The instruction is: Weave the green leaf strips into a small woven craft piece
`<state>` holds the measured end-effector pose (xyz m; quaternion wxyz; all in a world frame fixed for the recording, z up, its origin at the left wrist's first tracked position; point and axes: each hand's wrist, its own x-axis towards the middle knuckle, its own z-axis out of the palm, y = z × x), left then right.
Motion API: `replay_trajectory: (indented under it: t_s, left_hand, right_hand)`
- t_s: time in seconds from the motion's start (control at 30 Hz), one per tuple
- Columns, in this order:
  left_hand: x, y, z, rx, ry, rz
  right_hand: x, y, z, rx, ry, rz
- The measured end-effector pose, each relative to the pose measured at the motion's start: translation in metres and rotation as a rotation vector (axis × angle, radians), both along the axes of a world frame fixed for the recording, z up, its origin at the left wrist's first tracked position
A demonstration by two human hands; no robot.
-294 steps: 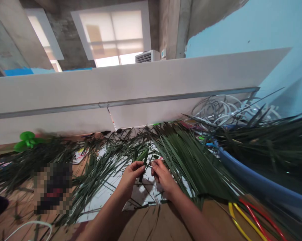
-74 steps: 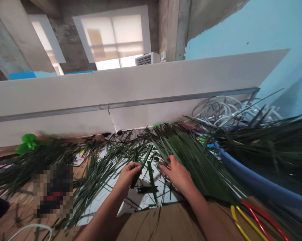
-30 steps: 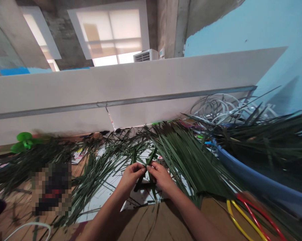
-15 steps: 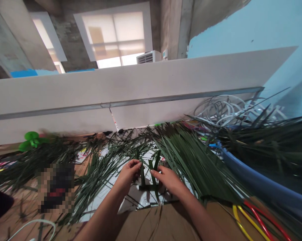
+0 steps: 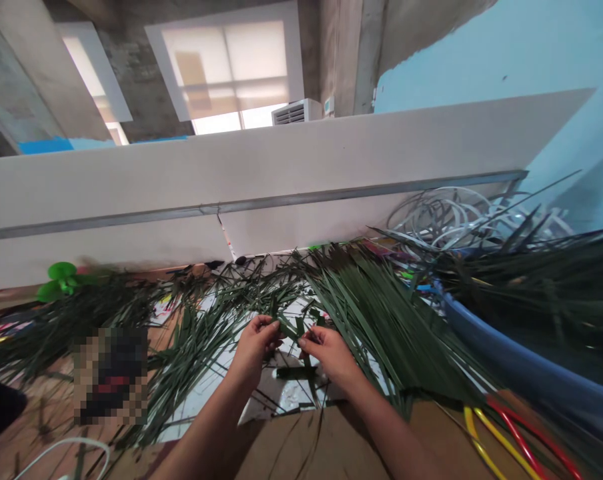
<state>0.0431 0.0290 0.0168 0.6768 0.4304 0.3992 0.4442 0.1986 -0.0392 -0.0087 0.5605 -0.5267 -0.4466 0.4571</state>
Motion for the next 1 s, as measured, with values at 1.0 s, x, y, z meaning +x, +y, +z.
replay_trajectory:
  t_s: [1.0]
  left_hand:
    - [0.006, -0.014, 0.004, 0.152, 0.099, -0.241]
  right_hand:
    - [-0.014, -0.01, 0.011, 0.001, 0.263, -0.123]
